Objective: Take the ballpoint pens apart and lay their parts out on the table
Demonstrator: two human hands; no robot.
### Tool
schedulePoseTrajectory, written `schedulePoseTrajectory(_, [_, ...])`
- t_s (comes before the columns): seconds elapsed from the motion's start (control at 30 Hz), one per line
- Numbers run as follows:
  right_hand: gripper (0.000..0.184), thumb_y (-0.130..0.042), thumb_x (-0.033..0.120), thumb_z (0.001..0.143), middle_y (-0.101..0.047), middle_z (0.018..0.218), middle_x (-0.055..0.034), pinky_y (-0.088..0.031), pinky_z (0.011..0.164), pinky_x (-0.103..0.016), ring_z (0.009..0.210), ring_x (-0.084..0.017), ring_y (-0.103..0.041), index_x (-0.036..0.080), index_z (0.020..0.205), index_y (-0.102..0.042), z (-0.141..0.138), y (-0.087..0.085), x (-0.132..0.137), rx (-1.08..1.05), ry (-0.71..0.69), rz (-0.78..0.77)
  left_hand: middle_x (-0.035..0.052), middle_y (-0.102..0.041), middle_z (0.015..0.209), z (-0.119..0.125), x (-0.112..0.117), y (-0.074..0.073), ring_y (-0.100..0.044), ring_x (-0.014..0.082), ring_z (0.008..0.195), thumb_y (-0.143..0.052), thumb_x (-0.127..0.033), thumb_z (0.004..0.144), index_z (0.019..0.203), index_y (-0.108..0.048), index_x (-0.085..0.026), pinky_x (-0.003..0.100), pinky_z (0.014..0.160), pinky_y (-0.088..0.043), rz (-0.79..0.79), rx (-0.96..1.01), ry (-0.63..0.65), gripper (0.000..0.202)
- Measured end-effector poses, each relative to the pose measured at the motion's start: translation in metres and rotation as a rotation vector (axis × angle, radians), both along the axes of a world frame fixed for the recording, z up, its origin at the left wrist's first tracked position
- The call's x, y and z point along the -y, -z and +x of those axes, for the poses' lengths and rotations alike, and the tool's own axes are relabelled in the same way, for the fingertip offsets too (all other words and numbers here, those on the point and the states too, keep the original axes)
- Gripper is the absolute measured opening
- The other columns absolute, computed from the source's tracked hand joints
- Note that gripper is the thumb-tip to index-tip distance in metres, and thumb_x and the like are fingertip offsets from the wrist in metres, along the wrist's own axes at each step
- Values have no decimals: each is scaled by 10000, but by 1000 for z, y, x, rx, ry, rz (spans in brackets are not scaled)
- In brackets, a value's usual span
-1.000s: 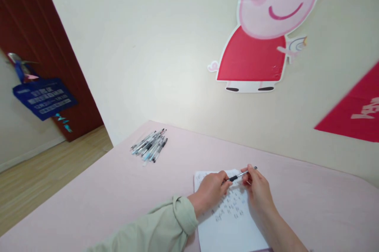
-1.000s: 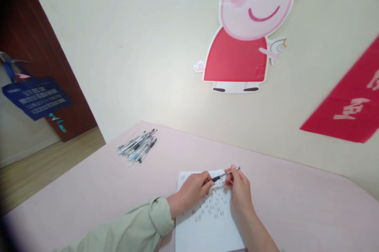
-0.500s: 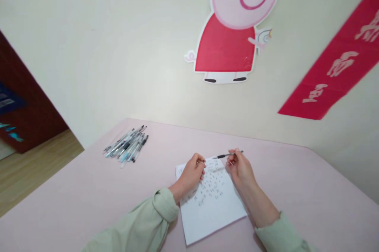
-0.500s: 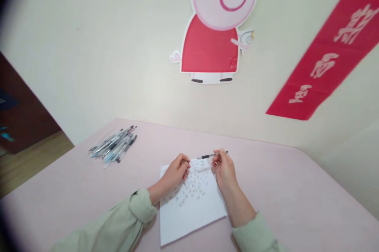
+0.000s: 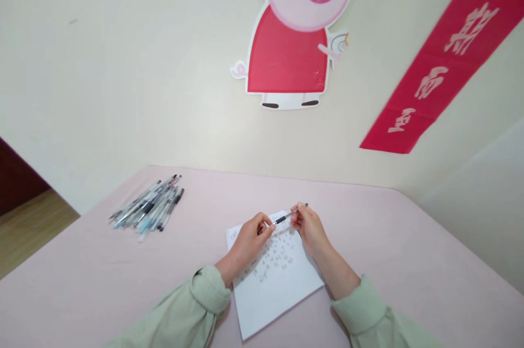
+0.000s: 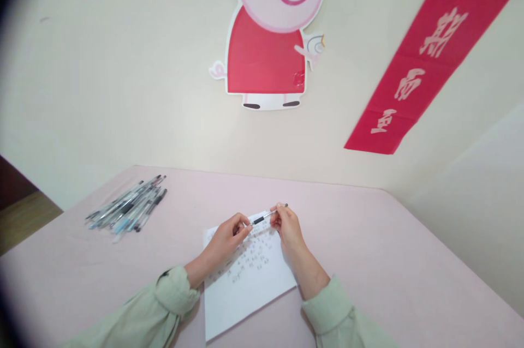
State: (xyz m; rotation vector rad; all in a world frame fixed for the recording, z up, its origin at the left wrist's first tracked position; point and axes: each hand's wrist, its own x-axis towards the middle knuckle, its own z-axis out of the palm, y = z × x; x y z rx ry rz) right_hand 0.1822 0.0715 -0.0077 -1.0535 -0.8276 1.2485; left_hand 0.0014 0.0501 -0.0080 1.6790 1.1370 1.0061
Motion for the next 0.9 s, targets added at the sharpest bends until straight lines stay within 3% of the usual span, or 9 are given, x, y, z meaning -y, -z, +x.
schedulePoseTrajectory(0.3, [375,-690,542,695,-600,603,-8,-399,556,-242,572,-130,-529,180,792,-678,4,-2,0,77,-48,13,-33,-494,629,0,1,-5,-427,125,600,-480,-375,838,719,-549,-182,235,567,-323,36,-11,5,237])
schedulePoseTrajectory(0.4, [375,-623,541,758,-642,702,-35,-430,615,-264,653,-153,-571,183,847,-691,7,-3,-2,155,-84,31,-38,-479,607,-1,0,-9,-422,126,590,-473,-396,837,701,-544,-185,235,566,-331,23,24,-32,262])
schedulePoseTrajectory(0.53, [245,-541,358,838,-646,1076,-74,-413,887,-357,1036,-218,-559,225,980,-690,10,0,-4,586,-151,268,-42,-480,613,-5,-4,-10,-456,132,611,-483,-415,824,707,-539,-193,236,585,-361,4,117,-158,257])
schedulePoseTrajectory(0.63, [343,-547,180,795,-586,1220,-78,-334,989,-403,1153,-233,-485,247,1118,-640,9,3,-3,1044,-215,407,-44,-482,612,-7,-7,-7,-452,125,585,-496,-418,819,729,-547,-192,232,562,-362,-28,160,-227,248])
schedulePoseTrajectory(0.73, [391,-523,89,782,-601,1159,-79,-360,937,-379,1090,-228,-502,240,1130,-618,6,3,0,1308,-256,401,-45,-484,613,-8,-8,-5,-426,112,544,-501,-423,819,750,-551,-189,222,520,-337,-65,170,-237,249])
schedulePoseTrajectory(0.9, [265,-489,28,773,-600,917,-52,-392,826,-320,912,-197,-529,213,878,-649,11,-3,12,1363,-236,365,-53,-474,601,-5,-4,-4,-404,102,516,-492,-423,828,756,-547,-191,215,498,-314,-115,175,-208,249])
